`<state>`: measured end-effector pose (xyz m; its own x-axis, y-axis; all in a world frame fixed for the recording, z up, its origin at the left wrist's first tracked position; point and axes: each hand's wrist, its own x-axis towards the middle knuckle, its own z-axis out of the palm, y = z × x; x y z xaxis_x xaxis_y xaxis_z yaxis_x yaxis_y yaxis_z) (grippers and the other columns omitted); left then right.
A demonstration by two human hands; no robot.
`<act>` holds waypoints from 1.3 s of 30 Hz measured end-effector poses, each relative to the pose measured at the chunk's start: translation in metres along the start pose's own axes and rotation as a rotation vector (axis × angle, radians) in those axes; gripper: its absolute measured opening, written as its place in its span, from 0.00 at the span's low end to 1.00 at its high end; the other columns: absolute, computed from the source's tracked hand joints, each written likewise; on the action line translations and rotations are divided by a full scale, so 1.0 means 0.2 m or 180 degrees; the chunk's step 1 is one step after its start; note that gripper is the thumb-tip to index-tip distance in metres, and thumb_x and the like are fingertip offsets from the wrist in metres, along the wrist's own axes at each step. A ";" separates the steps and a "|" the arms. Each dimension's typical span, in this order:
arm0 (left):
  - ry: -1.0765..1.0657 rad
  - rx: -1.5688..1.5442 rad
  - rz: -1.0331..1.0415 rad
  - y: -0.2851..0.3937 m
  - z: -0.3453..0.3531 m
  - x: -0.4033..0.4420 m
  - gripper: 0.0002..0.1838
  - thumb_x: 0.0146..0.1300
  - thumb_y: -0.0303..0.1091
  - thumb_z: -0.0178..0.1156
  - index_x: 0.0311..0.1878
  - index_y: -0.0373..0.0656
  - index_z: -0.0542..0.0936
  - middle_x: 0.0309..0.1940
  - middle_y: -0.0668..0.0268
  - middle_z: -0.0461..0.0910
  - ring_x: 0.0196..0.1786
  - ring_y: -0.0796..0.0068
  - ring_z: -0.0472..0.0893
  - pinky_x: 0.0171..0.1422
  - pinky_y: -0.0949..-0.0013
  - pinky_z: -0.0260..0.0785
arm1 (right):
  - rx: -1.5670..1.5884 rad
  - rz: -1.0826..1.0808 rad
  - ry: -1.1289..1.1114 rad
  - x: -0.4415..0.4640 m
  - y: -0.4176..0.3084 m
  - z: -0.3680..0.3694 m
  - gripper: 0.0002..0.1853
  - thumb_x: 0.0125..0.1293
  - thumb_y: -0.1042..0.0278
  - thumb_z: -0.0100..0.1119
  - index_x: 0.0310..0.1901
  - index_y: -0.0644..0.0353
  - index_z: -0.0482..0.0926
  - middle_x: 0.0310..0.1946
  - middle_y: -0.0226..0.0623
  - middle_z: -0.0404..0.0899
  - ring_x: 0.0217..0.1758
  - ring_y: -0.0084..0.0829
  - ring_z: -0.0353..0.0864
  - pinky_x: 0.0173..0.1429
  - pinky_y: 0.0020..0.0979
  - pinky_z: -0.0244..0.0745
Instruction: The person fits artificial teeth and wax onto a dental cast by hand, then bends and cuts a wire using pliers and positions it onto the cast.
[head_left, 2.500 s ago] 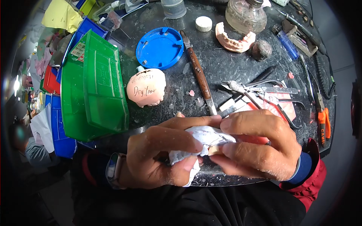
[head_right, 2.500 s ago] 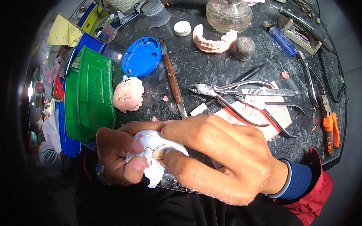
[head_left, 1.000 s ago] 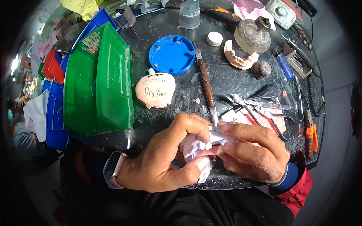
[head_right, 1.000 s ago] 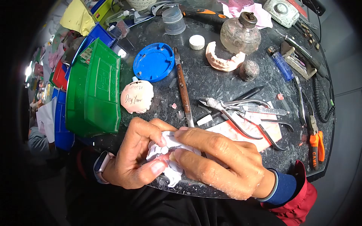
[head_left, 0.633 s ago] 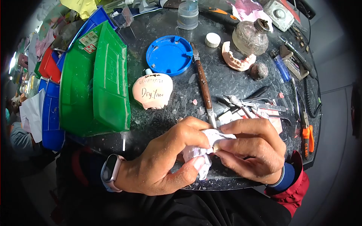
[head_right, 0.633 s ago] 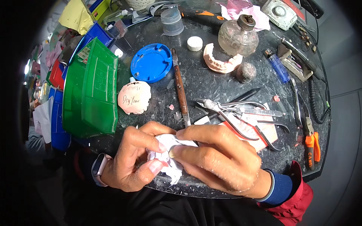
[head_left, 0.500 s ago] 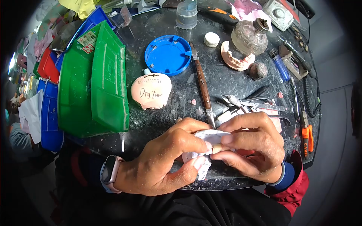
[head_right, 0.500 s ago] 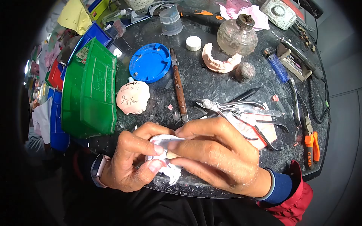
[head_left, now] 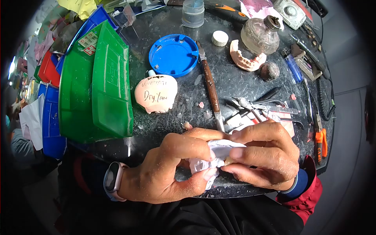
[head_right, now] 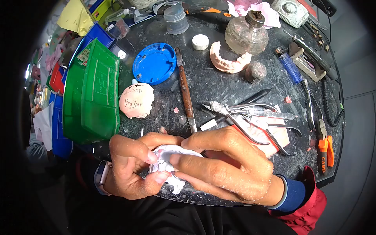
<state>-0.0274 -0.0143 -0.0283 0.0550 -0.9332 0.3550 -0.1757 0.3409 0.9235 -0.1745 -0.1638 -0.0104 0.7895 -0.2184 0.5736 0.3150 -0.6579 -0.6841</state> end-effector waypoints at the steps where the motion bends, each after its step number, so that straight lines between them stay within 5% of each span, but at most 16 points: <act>1: -0.0021 -0.0022 -0.0031 0.00 0.00 0.00 0.20 0.63 0.26 0.55 0.49 0.43 0.54 0.49 0.34 0.69 0.45 0.64 0.78 0.47 0.67 0.73 | -0.0018 -0.0024 0.0002 0.00 0.00 0.00 0.16 0.47 0.75 0.71 0.40 0.62 0.84 0.35 0.38 0.77 0.28 0.25 0.76 0.28 0.24 0.72; 8: 0.0067 0.0021 -0.0047 0.00 0.00 -0.01 0.19 0.61 0.24 0.57 0.48 0.41 0.59 0.50 0.36 0.71 0.44 0.65 0.80 0.46 0.67 0.74 | -0.0191 0.0185 -0.0440 0.01 -0.02 -0.03 0.16 0.49 0.68 0.73 0.41 0.61 0.82 0.39 0.42 0.75 0.40 0.32 0.80 0.39 0.27 0.79; 10: 0.0364 -0.0082 0.0088 -0.03 0.03 -0.02 0.18 0.58 0.23 0.61 0.48 0.40 0.65 0.53 0.44 0.73 0.44 0.69 0.80 0.47 0.69 0.73 | -0.0232 0.0207 -0.0495 0.00 -0.03 -0.03 0.15 0.50 0.69 0.73 0.40 0.61 0.82 0.38 0.42 0.74 0.40 0.32 0.80 0.39 0.27 0.79; 17: 0.0334 -0.0094 -0.0065 -0.01 0.02 -0.04 0.18 0.55 0.22 0.63 0.46 0.41 0.68 0.55 0.45 0.73 0.43 0.69 0.81 0.49 0.69 0.73 | -0.0199 0.0153 -0.0578 0.00 -0.02 -0.03 0.13 0.50 0.69 0.73 0.38 0.60 0.83 0.39 0.43 0.74 0.40 0.33 0.79 0.39 0.27 0.80; 20: 0.0328 -0.0053 -0.0043 -0.01 0.01 -0.04 0.19 0.54 0.21 0.64 0.47 0.41 0.68 0.55 0.45 0.73 0.44 0.69 0.81 0.49 0.69 0.73 | -0.0131 -0.0012 -0.0295 0.00 -0.01 -0.01 0.15 0.47 0.77 0.68 0.40 0.61 0.83 0.36 0.39 0.74 0.32 0.27 0.78 0.30 0.24 0.75; 23: 0.0348 -0.0038 -0.0010 -0.02 0.02 -0.03 0.19 0.54 0.21 0.64 0.47 0.41 0.68 0.54 0.45 0.73 0.44 0.69 0.81 0.49 0.68 0.73 | -0.0195 0.0135 -0.0542 0.00 -0.02 -0.03 0.13 0.50 0.70 0.72 0.38 0.60 0.83 0.39 0.44 0.74 0.41 0.34 0.79 0.40 0.28 0.80; 39: 0.0298 -0.0309 0.0042 -0.02 0.02 -0.03 0.20 0.55 0.20 0.62 0.51 0.40 0.69 0.54 0.45 0.73 0.53 0.62 0.78 0.52 0.67 0.73 | -0.0267 0.0144 -0.0575 0.00 -0.03 -0.03 0.14 0.48 0.70 0.73 0.38 0.58 0.84 0.40 0.43 0.74 0.41 0.34 0.79 0.42 0.30 0.80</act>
<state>-0.0302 -0.0113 -0.0346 0.1456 -0.9155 0.3750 -0.0813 0.3666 0.9268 -0.1794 -0.1641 -0.0027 0.8858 -0.1213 0.4480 0.2382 -0.7098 -0.6630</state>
